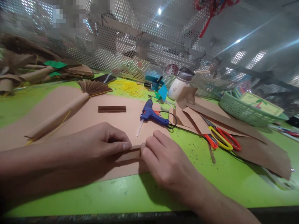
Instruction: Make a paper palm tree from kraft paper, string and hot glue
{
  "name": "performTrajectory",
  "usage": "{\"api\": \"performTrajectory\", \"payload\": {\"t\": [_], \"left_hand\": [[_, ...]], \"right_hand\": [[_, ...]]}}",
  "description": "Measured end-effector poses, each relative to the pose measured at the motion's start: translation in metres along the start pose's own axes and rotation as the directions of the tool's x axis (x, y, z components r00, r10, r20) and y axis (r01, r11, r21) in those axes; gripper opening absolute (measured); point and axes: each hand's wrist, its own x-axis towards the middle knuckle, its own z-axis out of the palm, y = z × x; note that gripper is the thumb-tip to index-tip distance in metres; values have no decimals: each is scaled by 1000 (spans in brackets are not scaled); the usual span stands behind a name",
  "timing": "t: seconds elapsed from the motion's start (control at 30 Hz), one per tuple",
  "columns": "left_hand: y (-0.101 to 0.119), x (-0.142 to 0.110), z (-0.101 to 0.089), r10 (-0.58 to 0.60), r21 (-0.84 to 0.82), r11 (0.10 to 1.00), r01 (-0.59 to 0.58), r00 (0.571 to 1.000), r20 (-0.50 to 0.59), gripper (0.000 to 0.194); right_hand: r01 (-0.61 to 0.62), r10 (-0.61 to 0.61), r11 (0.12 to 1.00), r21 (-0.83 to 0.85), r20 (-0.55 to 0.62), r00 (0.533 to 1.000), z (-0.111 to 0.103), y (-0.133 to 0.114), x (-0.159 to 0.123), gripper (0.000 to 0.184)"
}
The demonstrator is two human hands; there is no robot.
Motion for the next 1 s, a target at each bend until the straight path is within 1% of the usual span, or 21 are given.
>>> {"api": "performTrajectory", "payload": {"t": [0.13, 0.2, 0.27, 0.33, 0.4, 0.47, 0.53, 0.6, 0.67, 0.83, 1.0], "left_hand": [[0, 1, -2, -1, -14, 1000, 1, 1000, -11, 26], [-2, 1, 0, 8, -7, 1000, -9, 1000, -23, 25], [-4, 0, 2, 35, 17, 999, -34, 999, -41, 25], [-4, -1, 6, 83, 58, 995, -79, 994, -70, 25], [-3, -3, 10, 149, 121, 983, -137, 984, -100, 27], [-1, -5, 13, 240, 203, 956, -211, 962, -131, 30], [1, -6, 15, 331, 288, 916, -280, 932, -145, 30], [1, -6, 16, 397, 354, 876, -327, 906, -145, 28], [0, -5, 16, 430, 392, 850, -351, 893, -133, 27], [-2, -4, 16, 464, 434, 825, -362, 872, -156, 26], [0, -6, 17, 493, 456, 808, -374, 853, -173, 24]], "right_hand": [[-59, 60, 998, 37, -31, 998, 2, 2, -4, 17], [-119, 126, 985, 126, -45, 991, 0, 3, -4, 16], [-203, 220, 945, 258, -36, 975, -4, 5, -2, 22], [-292, 308, 873, 391, 22, 951, -9, 6, 0, 28], [-383, 369, 786, 484, 129, 920, -13, 7, 3, 24], [-460, 389, 712, 530, 248, 887, -14, 5, 5, 15], [-512, 401, 665, 544, 318, 859, -13, 4, 6, 16], [-525, 415, 654, 544, 323, 851, -12, 3, 7, 19], [-518, 428, 668, 535, 294, 855, -11, 3, 8, 20], [-464, 399, 720, 516, 239, 885, -13, 4, 6, 21], [-435, 379, 740, 514, 216, 900, -12, 3, 4, 20]]}}
